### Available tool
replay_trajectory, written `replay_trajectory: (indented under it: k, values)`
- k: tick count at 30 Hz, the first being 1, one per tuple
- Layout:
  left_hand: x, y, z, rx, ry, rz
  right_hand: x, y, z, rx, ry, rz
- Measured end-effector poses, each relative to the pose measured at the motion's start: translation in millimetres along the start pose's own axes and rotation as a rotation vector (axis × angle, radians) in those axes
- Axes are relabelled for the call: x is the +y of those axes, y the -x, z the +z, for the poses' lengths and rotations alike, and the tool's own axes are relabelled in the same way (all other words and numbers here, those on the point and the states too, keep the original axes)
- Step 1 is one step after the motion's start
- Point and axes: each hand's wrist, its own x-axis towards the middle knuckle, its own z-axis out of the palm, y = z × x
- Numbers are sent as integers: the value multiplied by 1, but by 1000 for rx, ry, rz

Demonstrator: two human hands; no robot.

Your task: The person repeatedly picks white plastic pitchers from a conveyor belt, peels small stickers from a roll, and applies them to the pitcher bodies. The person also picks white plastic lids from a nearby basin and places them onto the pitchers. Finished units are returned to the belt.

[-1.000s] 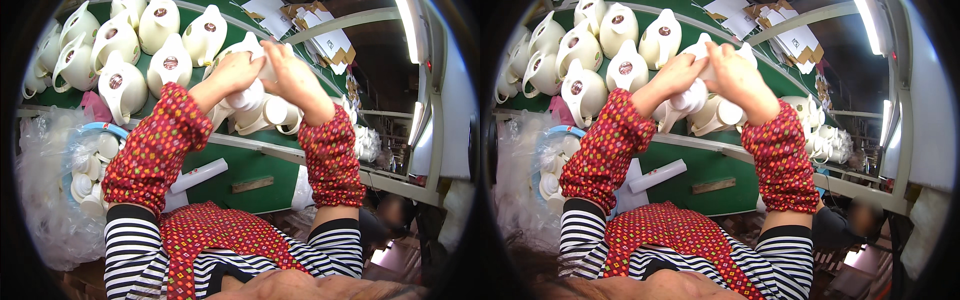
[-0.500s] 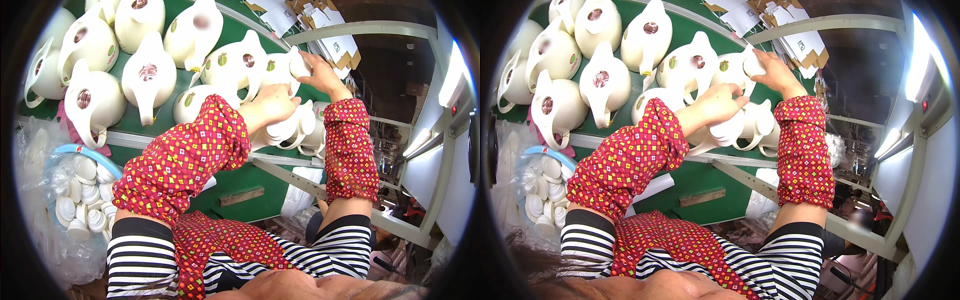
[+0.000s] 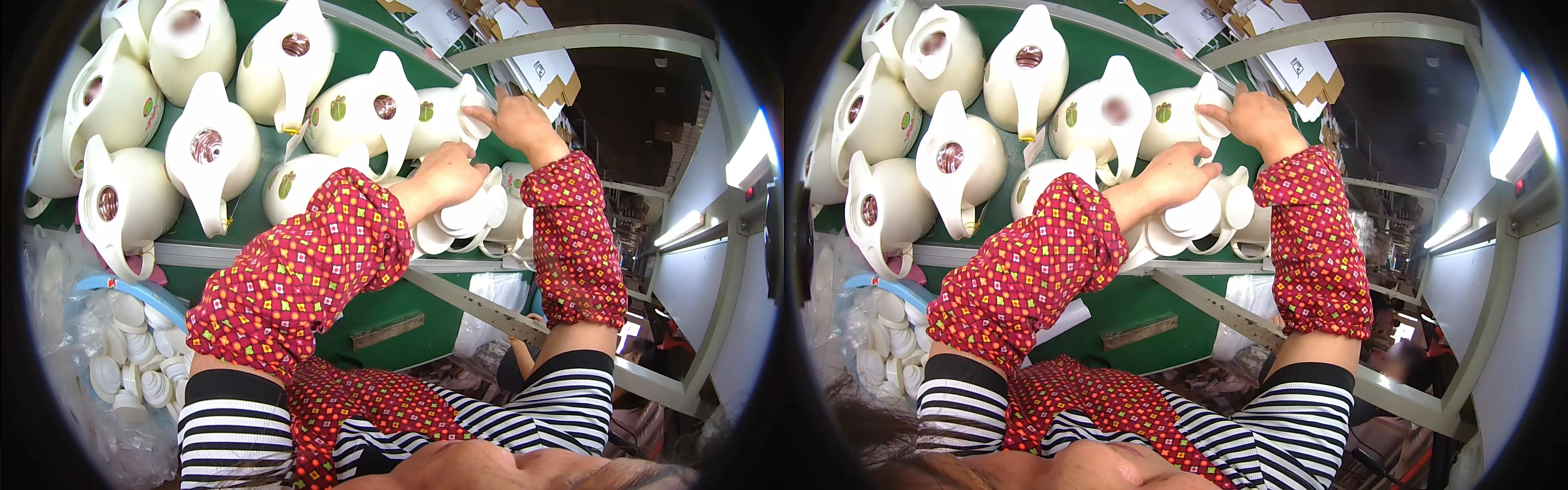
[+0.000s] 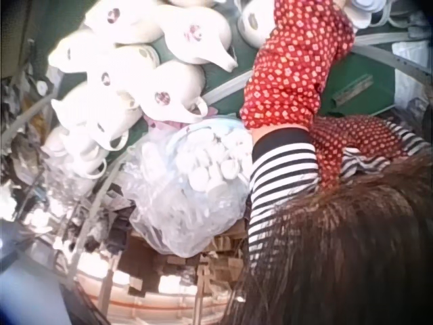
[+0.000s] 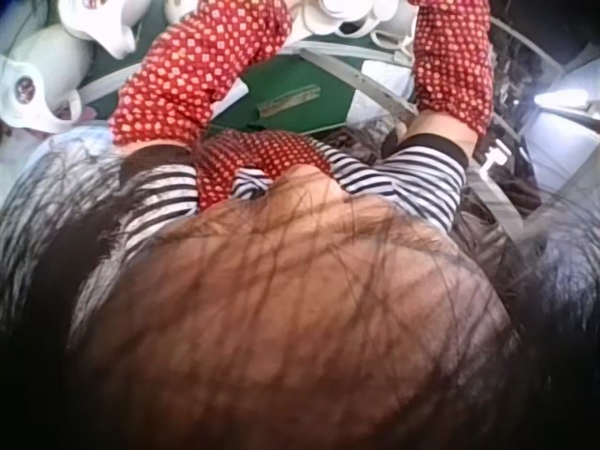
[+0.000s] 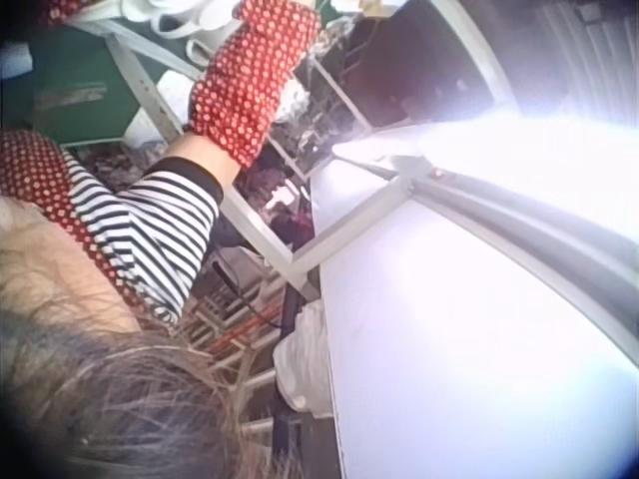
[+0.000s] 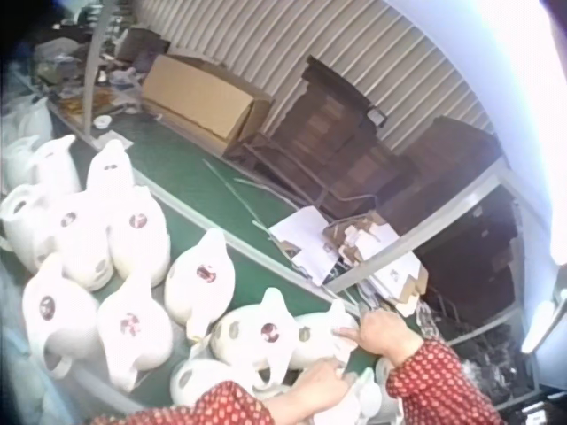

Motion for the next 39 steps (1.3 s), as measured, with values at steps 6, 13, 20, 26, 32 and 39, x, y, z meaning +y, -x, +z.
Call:
replay_trajectory:
  k: [6, 13, 20, 26, 32, 39]
  values:
    - [1, 3, -2, -38, 177, -105, 0, -6, 4, -141, -150, -41]
    - [-11, -6, -3, -108, 364, -229, 31, 6, 22, 172, -1, -585]
    - [-27, -18, 6, 9, 509, -218, 3, -14, 51, 121, -90, -14]
    - [-8, -4, -9, 114, 874, -114, -4, -15, 47, 156, -27, 120]
    - [23, 27, -74, 483, 1007, 247, -30, 50, -44, -351, -908, -152]
    - [34, 49, -127, 417, 741, 469, -85, 102, -44, -582, -1365, -450]
